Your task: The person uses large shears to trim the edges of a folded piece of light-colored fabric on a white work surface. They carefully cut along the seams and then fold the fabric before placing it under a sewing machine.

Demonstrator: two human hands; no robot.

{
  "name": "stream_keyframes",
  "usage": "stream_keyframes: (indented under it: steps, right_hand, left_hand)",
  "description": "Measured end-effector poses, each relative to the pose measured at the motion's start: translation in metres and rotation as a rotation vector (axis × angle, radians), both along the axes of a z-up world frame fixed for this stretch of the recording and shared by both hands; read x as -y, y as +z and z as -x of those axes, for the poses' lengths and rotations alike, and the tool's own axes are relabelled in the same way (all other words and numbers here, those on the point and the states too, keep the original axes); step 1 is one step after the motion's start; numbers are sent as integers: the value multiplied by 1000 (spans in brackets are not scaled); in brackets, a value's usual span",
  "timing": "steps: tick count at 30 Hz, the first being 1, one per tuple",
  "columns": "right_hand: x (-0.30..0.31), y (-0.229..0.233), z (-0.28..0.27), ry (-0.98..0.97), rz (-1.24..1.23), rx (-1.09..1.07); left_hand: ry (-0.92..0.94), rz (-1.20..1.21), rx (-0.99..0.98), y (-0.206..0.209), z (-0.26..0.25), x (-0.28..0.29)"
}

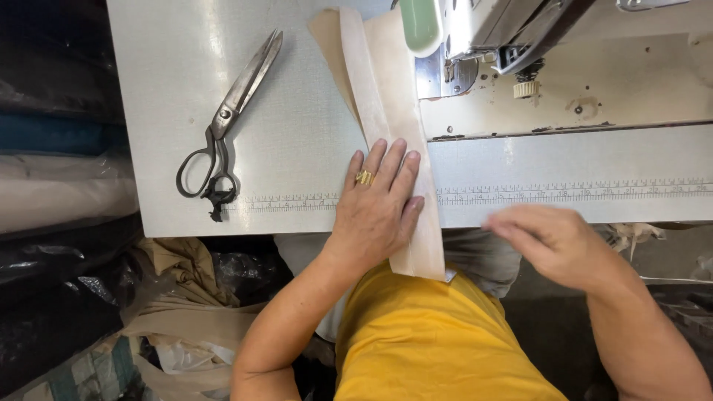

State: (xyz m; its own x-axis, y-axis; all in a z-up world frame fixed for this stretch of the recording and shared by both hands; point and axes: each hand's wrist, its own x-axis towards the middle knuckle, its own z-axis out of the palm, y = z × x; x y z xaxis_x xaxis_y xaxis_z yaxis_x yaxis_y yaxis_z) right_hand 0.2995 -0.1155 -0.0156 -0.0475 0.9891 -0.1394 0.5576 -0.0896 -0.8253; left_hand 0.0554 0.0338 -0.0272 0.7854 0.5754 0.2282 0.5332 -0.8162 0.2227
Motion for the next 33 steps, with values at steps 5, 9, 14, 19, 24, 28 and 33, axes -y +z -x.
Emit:
stream_keyframes:
  steps: [5,9,14,19,24,28,33]
  right_hand:
    - [-81,13,24,153,-493,443]
    - [-122,4,6,232,-128,857]
    - [-150,-1,-34,-123,51,660]
    - [-153,4,-36,-352,28,647]
    - [-147,-44,-35,271,-674,1462]
    - [-149,-37,-7,101,-506,1157]
    - [-135,-22,2,-97,-429,349]
  left_hand:
    - [2,10,-13,5,5,10]
    - [2,9,-6,11,9,19]
    - [-29,16,47,20,8,39]
    - [-23,-1,86,14,10,56]
    - [-30,6,78,14,12,61]
    - [-12,-3,99,11,17,63]
    - [-22,14,82,12,21,62]
